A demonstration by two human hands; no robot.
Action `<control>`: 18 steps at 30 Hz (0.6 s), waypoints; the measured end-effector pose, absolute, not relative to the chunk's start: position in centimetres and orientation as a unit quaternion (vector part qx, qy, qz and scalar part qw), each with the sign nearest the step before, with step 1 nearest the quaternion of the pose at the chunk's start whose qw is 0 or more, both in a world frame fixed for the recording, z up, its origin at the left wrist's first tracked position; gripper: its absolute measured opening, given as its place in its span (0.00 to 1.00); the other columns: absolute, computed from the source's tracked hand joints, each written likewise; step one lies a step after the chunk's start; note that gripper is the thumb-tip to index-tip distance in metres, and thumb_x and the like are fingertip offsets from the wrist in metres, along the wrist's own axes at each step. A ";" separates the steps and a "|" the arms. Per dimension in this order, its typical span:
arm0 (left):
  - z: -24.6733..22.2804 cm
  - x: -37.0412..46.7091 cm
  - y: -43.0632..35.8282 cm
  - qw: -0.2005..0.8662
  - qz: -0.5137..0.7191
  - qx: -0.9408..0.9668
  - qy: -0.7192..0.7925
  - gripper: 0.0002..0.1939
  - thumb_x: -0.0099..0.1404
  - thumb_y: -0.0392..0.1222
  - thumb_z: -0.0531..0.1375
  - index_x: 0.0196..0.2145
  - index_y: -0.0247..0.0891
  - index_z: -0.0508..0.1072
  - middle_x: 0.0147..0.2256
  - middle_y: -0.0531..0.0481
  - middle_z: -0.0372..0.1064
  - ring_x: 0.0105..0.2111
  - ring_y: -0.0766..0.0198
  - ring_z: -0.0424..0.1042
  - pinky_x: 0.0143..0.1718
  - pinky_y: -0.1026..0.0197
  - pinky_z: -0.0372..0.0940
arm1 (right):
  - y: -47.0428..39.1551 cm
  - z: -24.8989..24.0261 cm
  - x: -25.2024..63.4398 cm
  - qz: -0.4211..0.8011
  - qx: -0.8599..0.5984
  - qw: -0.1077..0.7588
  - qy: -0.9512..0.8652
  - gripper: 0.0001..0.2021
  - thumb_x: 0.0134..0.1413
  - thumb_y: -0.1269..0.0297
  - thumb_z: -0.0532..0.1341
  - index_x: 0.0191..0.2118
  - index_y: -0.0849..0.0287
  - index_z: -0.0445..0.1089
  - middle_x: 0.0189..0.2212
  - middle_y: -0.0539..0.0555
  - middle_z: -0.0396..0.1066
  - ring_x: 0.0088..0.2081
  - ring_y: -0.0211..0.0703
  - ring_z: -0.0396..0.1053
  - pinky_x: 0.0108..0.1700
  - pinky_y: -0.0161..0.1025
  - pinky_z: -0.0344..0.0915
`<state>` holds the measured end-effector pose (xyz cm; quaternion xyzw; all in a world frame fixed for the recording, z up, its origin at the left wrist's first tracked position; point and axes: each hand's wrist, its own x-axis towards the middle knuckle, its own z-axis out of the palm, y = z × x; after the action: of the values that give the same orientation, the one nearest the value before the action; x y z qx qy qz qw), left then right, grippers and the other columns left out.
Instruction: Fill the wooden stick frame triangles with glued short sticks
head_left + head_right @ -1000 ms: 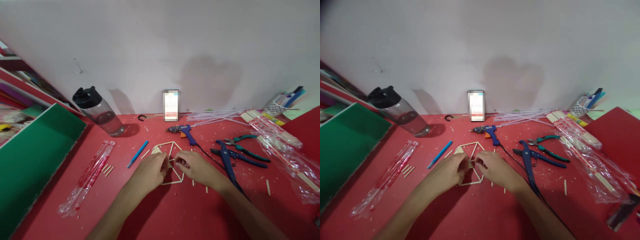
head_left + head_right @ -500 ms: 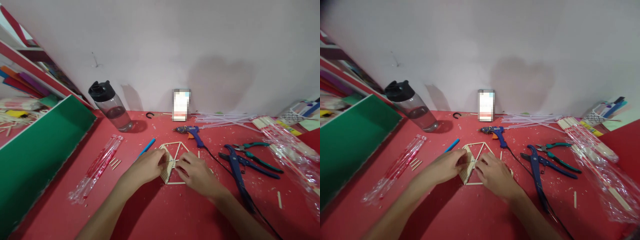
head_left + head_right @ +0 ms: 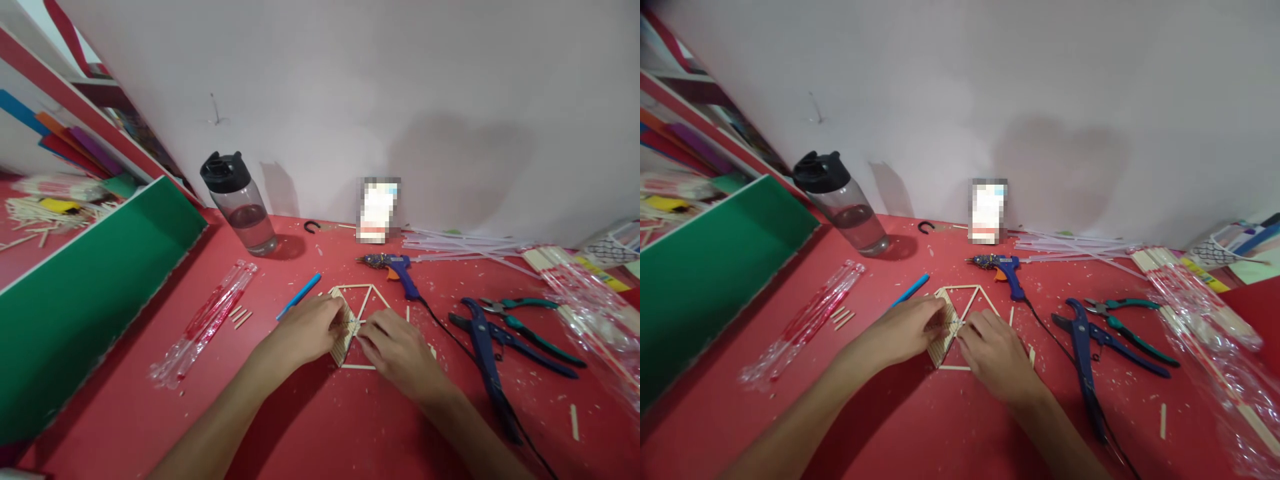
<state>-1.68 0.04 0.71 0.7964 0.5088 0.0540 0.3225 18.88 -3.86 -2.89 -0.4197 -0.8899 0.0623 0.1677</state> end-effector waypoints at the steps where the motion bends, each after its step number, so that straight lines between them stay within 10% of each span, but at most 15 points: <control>1: 0.7 -1.7 0.0 0.322 0.053 0.797 0.508 0.06 0.61 0.36 0.58 0.35 0.44 0.72 0.37 0.53 0.74 0.39 0.59 0.73 0.38 0.61 0.63 | -3.9 -2.9 18.9 0.065 -0.422 0.172 -0.888 0.09 0.67 0.70 0.56 0.36 0.58 0.73 0.33 0.55 0.70 0.36 0.45 0.65 0.38 0.41 0.61; 18: 0.4 -1.7 -0.1 0.306 0.062 0.805 0.505 0.07 0.60 0.33 0.57 0.34 0.43 0.71 0.37 0.53 0.74 0.40 0.59 0.73 0.37 0.60 0.62 | -4.0 -3.1 18.8 0.064 -0.423 0.182 -0.886 0.07 0.66 0.69 0.57 0.37 0.59 0.73 0.32 0.54 0.69 0.35 0.45 0.64 0.38 0.41 0.58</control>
<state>-1.66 -0.07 0.44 0.8048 0.5048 0.0618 0.3061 18.81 -3.98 -3.12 -0.4225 -0.8856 0.0640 0.1817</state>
